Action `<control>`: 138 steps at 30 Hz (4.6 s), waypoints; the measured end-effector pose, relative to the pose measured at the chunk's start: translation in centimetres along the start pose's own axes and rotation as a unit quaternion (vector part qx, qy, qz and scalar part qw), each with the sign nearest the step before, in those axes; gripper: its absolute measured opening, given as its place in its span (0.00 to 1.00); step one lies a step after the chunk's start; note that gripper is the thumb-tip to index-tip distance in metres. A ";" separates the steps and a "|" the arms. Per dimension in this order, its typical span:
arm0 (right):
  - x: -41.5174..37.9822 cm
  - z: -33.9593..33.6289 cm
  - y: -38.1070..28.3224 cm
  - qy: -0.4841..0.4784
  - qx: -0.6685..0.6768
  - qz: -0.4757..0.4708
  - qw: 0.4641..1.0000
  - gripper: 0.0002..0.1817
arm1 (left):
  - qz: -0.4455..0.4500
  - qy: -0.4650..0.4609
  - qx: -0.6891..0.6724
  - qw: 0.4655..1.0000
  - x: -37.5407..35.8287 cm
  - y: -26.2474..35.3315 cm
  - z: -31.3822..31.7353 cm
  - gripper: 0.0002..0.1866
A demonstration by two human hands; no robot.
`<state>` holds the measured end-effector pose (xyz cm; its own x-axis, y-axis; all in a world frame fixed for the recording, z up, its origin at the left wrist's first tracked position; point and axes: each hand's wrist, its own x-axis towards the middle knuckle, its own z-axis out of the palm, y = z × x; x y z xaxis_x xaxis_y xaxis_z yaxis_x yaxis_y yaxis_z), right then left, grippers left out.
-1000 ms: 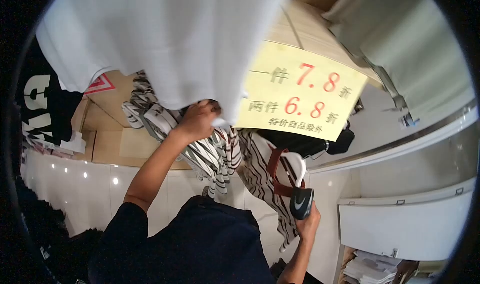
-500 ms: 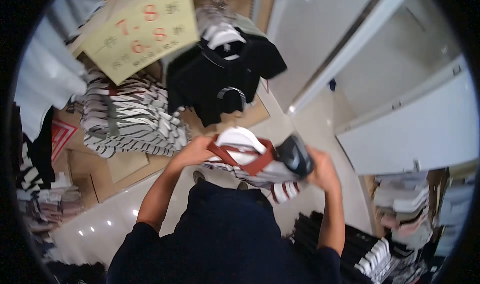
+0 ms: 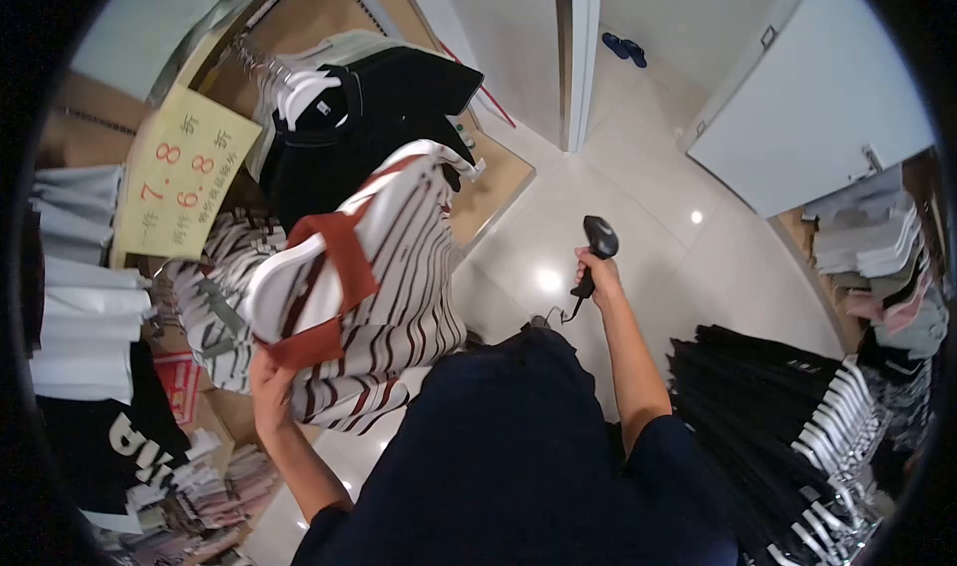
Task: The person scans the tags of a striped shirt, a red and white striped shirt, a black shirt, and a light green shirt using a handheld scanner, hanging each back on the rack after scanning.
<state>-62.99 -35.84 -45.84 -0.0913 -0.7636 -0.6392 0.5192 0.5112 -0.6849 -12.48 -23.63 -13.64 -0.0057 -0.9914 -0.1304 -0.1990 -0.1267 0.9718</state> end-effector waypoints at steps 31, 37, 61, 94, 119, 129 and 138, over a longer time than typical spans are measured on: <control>1.9 8.3 -4.4 -0.112 0.274 -0.119 0.948 0.13 | 0.209 0.319 0.118 0.917 -3.1 11.1 -6.2 0.22; -2.0 11.5 -8.3 -0.086 0.121 -0.198 0.969 0.13 | 0.081 0.245 -0.007 0.966 2.6 3.5 -0.9 0.25; -19.2 22.6 -2.7 -0.536 -0.336 -0.204 0.747 0.28 | 0.029 0.260 -0.105 0.960 4.7 -7.6 12.0 0.15; -12.6 28.8 -2.6 -0.293 -0.494 -0.177 0.799 0.23 | 0.176 0.072 0.372 0.909 11.4 -5.0 -10.1 0.19; -10.0 63.1 9.9 -0.207 -0.405 -0.467 0.759 0.25 | 0.254 0.108 0.572 0.773 18.2 -14.8 -30.1 0.15; -12.5 83.7 12.3 -0.514 -0.187 -0.368 0.752 0.22 | 0.336 0.276 0.605 0.667 20.6 -17.5 -28.8 0.07; -15.9 84.0 13.7 -0.403 -0.535 -0.386 0.634 0.30 | 0.340 0.322 0.410 0.783 24.1 -20.3 -28.5 0.08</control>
<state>16.91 -49.82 -15.67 0.7206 -0.6824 0.1228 -0.3285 -0.4919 -0.8063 19.31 -45.84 -30.91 0.0585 -0.6648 0.7447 -0.9283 0.2381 0.2855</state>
